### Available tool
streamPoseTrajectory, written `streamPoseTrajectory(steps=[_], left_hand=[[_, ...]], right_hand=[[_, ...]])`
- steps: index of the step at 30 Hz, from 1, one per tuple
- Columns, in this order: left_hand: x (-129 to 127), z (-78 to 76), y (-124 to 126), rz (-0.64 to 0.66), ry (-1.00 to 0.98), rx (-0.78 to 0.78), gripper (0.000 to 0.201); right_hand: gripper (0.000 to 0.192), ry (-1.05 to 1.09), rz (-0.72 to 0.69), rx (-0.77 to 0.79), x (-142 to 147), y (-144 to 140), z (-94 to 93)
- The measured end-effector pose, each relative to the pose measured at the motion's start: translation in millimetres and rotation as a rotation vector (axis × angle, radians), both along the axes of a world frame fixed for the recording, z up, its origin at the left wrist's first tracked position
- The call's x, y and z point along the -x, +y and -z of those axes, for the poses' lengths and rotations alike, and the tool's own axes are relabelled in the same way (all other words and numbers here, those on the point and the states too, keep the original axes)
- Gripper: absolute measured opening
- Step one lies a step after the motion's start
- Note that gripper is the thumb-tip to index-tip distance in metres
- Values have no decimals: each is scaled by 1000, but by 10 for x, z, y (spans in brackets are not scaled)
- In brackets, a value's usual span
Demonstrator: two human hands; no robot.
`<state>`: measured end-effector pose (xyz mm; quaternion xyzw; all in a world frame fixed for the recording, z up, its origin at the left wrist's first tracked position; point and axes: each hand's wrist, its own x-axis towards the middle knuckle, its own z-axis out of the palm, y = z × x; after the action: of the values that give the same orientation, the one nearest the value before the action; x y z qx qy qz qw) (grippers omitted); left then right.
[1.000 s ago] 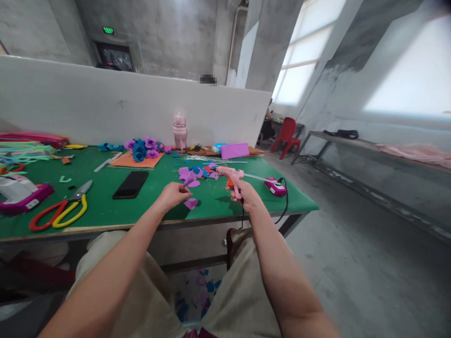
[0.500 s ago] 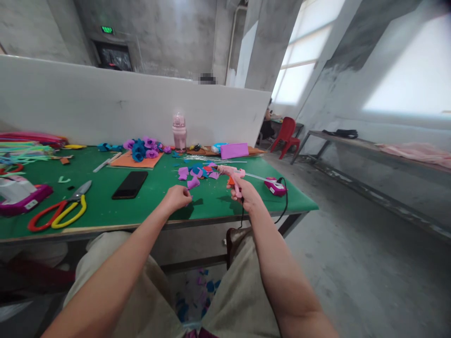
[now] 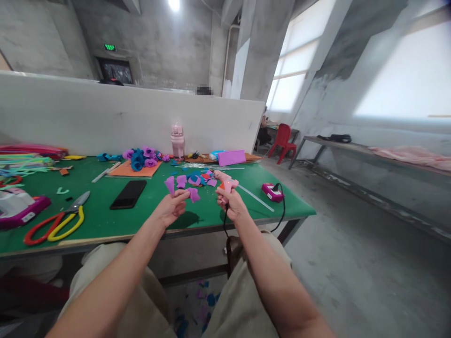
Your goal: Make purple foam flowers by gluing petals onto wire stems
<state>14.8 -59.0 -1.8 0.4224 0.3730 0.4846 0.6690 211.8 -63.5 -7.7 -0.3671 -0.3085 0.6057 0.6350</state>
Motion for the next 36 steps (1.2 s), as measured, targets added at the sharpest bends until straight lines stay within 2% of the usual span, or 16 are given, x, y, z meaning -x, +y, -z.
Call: streamPoseTrajectory(steps=[4, 10, 17, 22, 26, 31, 36], left_hand=[[-117, 50, -59, -79, -29, -8, 36], [-140, 81, -58, -94, -54, 5, 37], [-130, 42, -74, -101, 44, 1, 39], [-176, 35, -87, -188, 192, -120, 35], [-39, 18, -23, -163, 345, -182, 28], [188, 55, 107, -67, 614, -88, 21], [173, 135, 185, -33, 703, -39, 21]], right_hand=[[38, 30, -38, -31, 254, 12, 10], [43, -65, -77, -89, 473, -31, 29], [52, -311, 87, -173, 461, -24, 84], [54, -383, 49, -201, 438, -49, 101], [43, -456, 1, -155, 338, -47, 65], [43, -529, -84, -70, -1, -78, 8], [40, -624, -128, -109, -290, -210, -24]])
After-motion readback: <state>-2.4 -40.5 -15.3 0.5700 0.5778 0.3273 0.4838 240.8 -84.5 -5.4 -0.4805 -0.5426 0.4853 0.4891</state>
